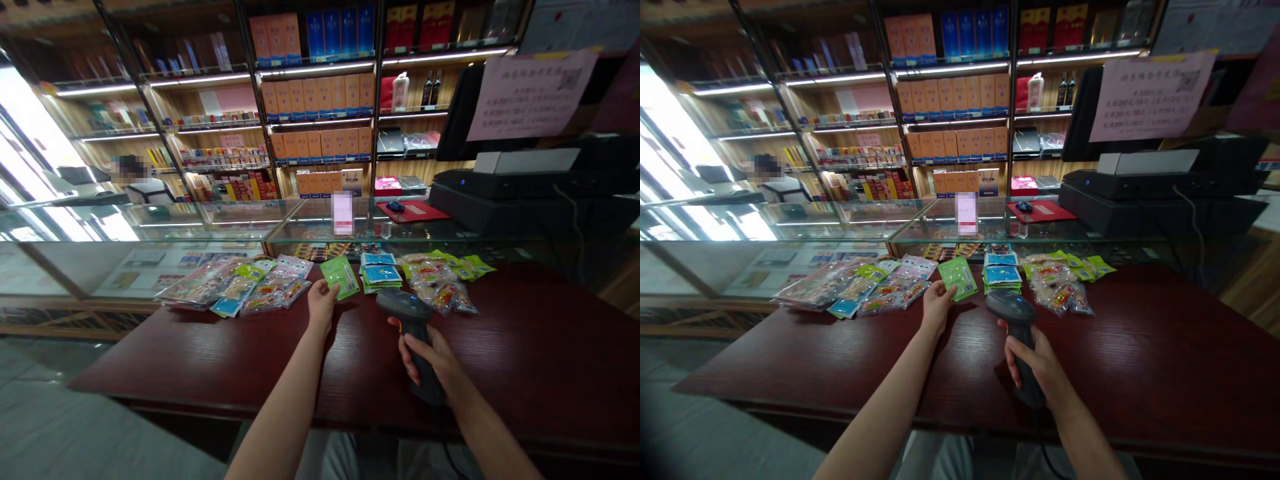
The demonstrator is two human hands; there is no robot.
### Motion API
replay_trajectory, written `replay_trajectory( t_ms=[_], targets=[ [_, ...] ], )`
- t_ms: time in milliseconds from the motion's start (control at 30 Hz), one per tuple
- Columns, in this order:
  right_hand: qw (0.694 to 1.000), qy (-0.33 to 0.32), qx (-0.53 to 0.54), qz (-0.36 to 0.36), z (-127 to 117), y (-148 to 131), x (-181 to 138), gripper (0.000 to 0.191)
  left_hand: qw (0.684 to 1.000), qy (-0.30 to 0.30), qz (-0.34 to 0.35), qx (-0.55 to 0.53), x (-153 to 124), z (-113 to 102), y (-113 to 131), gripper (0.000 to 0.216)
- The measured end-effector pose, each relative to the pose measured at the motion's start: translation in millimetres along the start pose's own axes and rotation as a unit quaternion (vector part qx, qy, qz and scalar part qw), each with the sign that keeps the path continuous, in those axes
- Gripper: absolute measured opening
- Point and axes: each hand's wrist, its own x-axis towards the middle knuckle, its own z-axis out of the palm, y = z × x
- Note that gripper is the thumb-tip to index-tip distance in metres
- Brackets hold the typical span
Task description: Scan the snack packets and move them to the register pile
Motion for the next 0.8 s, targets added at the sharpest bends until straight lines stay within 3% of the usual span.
replay_trajectory(
  t_ms=[167, 433, 800],
  targets=[
    [0.999, 0.005, -0.041, 0.021, 1.7, 1.8, -1.3, 0.044, 0.998, 0.027, 0.055, 0.025, 2.9, 4.2, -3.8, 0.033],
    [0.997, 0.010, -0.076, 0.027, 3.5, 0.5, -2.3, 0.037, 0.992, 0.043, 0.063, 0.095, 3.5, 6.9, -3.6, 0.028],
    [0.998, 0.011, -0.049, 0.027, -0.5, 2.7, -1.4, 0.044, 0.998, 0.030, 0.055, 0.028, 0.0, 7.1, 2.5, 0.032]
  ],
)
